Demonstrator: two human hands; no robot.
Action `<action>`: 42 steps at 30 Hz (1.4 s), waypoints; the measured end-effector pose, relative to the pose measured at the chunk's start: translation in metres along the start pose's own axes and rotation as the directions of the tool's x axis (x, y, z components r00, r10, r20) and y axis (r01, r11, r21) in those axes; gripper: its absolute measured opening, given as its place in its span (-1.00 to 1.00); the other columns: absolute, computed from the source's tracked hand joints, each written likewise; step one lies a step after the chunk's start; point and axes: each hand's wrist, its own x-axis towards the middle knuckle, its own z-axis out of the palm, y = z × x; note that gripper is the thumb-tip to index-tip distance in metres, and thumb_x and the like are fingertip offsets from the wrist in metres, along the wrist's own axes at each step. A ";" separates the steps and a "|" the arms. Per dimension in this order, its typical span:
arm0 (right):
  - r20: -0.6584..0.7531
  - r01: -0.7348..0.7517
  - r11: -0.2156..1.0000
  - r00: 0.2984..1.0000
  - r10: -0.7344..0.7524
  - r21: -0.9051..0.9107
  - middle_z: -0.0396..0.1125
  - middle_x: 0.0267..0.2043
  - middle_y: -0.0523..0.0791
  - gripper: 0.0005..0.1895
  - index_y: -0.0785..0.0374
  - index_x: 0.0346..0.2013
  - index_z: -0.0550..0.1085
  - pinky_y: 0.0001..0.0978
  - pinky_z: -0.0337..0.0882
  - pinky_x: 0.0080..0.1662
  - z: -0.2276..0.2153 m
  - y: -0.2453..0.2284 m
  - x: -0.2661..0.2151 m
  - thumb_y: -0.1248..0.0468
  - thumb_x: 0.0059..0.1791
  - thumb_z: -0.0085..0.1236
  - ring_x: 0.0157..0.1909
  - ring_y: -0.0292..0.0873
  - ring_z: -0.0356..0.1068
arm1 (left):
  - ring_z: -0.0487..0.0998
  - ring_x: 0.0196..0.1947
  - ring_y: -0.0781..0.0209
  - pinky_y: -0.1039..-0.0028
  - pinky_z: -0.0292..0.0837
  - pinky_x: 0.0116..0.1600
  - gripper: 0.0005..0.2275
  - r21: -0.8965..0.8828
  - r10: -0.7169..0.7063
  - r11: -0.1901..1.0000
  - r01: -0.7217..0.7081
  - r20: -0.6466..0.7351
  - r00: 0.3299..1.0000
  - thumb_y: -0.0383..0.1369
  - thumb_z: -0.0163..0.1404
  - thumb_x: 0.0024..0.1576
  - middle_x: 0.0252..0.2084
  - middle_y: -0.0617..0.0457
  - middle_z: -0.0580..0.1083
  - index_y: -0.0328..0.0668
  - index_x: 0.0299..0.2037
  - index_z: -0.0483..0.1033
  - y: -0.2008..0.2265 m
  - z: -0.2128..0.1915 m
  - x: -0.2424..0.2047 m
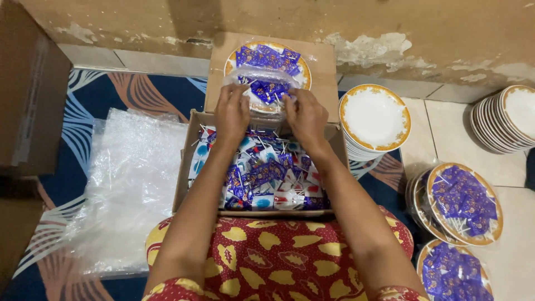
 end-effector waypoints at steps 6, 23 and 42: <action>0.446 -0.431 0.898 0.823 0.352 0.087 0.45 -0.45 -0.09 -0.85 0.00 -0.23 0.61 0.05 0.47 -0.15 -0.025 0.021 -0.103 0.08 0.00 0.17 -0.23 0.13 0.51 | 0.58 -0.10 -0.15 0.09 0.53 -0.01 -0.86 0.100 -0.097 0.993 0.065 0.355 0.930 -0.37 0.05 0.19 -0.25 0.04 0.45 0.11 -0.10 0.61 -0.065 -0.013 -0.106; 0.866 -0.273 0.938 0.392 0.312 -0.215 0.55 -0.25 -0.09 -0.81 -0.05 -0.31 0.66 -0.03 0.46 0.12 0.007 0.074 -0.167 0.06 -0.17 0.25 0.01 0.12 0.52 | 0.53 -0.10 -0.11 0.13 0.44 0.08 -0.82 0.188 -0.160 0.980 0.059 0.588 0.793 -0.13 0.12 0.03 -0.28 -0.02 0.47 0.06 -0.28 0.65 -0.043 -0.053 -0.136; 0.826 -0.331 0.921 0.447 0.342 -0.203 0.53 -0.15 0.03 -0.71 0.04 -0.13 0.62 0.06 0.45 0.15 -0.022 0.064 -0.157 0.07 -0.06 0.10 0.07 0.19 0.48 | 0.50 -0.11 -0.08 0.17 0.38 0.05 -0.89 0.198 -0.058 0.980 -0.028 0.417 0.907 -0.18 0.13 0.12 -0.28 0.04 0.39 0.09 -0.34 0.54 -0.067 -0.027 -0.148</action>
